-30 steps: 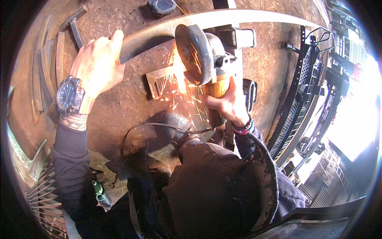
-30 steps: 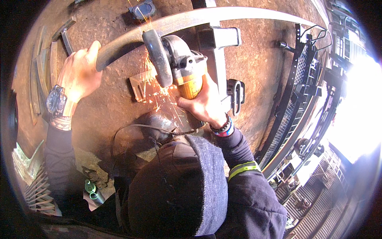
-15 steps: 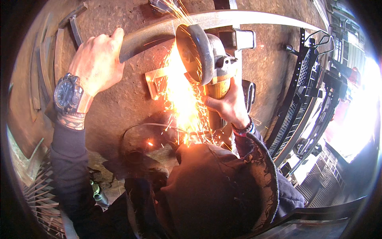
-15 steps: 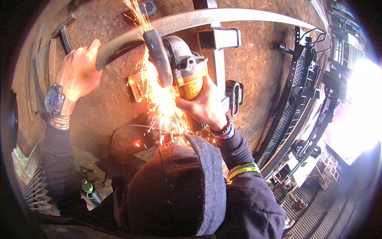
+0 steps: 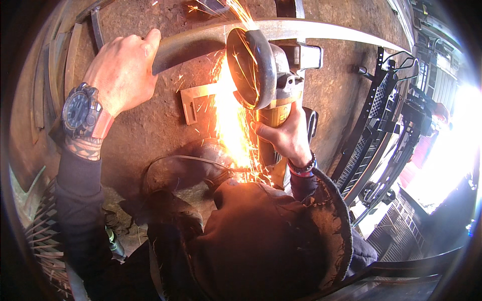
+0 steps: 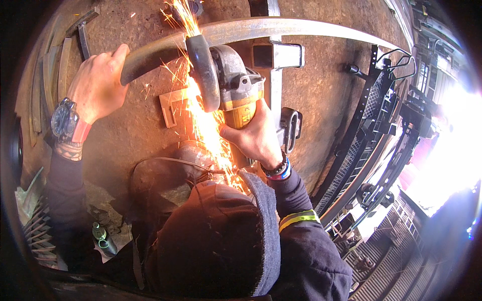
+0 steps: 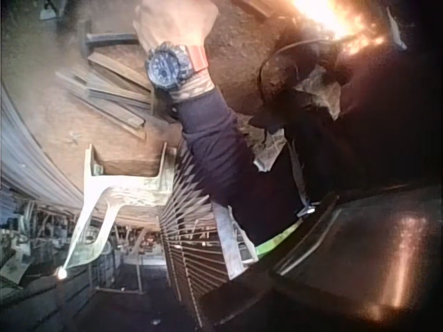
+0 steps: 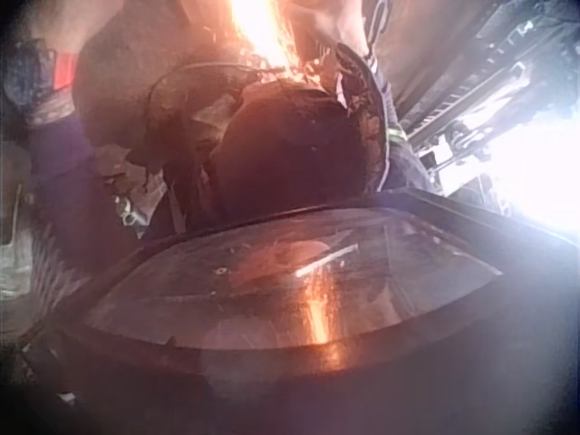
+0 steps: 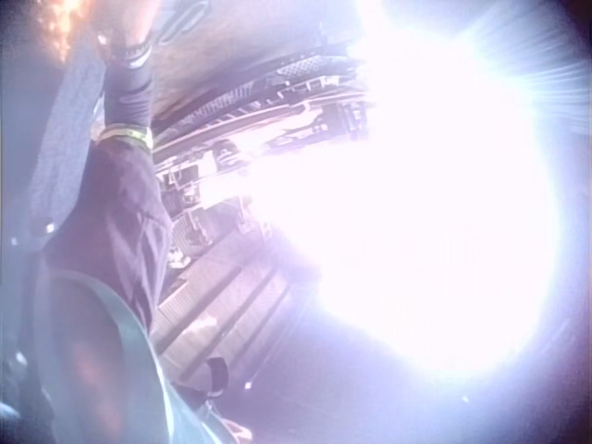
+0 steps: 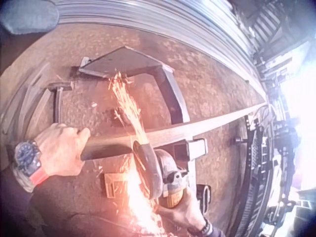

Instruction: The person measures a curved metal bar with a tape measure and marks it with a square. They then use an angle grinder to cut the metal bar, producing sparks. The person repeats the measuring and cutting process on the same metal bar.

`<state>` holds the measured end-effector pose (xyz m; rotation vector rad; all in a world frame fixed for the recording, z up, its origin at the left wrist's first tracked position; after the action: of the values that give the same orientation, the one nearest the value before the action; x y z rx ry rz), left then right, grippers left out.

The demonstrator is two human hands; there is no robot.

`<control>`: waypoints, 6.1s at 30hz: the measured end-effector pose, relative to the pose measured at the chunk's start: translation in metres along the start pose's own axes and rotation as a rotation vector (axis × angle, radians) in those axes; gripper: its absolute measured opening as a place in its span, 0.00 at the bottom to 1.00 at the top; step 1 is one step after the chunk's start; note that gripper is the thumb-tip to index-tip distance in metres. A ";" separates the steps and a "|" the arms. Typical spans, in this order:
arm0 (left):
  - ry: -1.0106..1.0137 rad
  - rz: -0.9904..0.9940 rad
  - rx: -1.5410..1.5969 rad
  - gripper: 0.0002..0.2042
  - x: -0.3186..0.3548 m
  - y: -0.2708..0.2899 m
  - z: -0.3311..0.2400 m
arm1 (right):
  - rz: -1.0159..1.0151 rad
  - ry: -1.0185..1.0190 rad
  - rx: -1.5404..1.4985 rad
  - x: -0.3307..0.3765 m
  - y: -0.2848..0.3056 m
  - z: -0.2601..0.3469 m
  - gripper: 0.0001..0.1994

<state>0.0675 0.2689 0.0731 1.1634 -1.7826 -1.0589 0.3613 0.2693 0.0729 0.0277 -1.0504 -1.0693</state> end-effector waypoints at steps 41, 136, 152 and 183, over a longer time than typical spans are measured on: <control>0.001 0.071 -0.032 0.16 -0.002 -0.008 0.003 | -0.078 0.120 0.050 -0.008 0.007 0.020 0.32; -0.003 0.061 -0.043 0.18 -0.002 -0.005 0.001 | -0.092 0.162 0.015 -0.021 0.010 0.029 0.33; 0.021 0.095 -0.040 0.20 -0.003 -0.007 0.002 | -0.079 0.113 0.036 -0.014 0.009 0.013 0.33; 0.038 0.091 0.019 0.19 -0.001 -0.012 0.008 | -0.080 0.137 -0.007 -0.017 0.008 0.019 0.34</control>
<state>0.0645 0.2687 0.0594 1.0955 -1.8019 -0.9625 0.3526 0.2946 0.0753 0.1372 -0.9280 -1.1271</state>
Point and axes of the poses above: each hand's wrist, its own x-axis away from the middle knuckle, its own y-axis out of the back of the hand, z = x × y, the point moved 8 cm from there along -x, towards the middle knuckle, and after that the axes turned 13 degrees about -y, right-handed, at the moved point
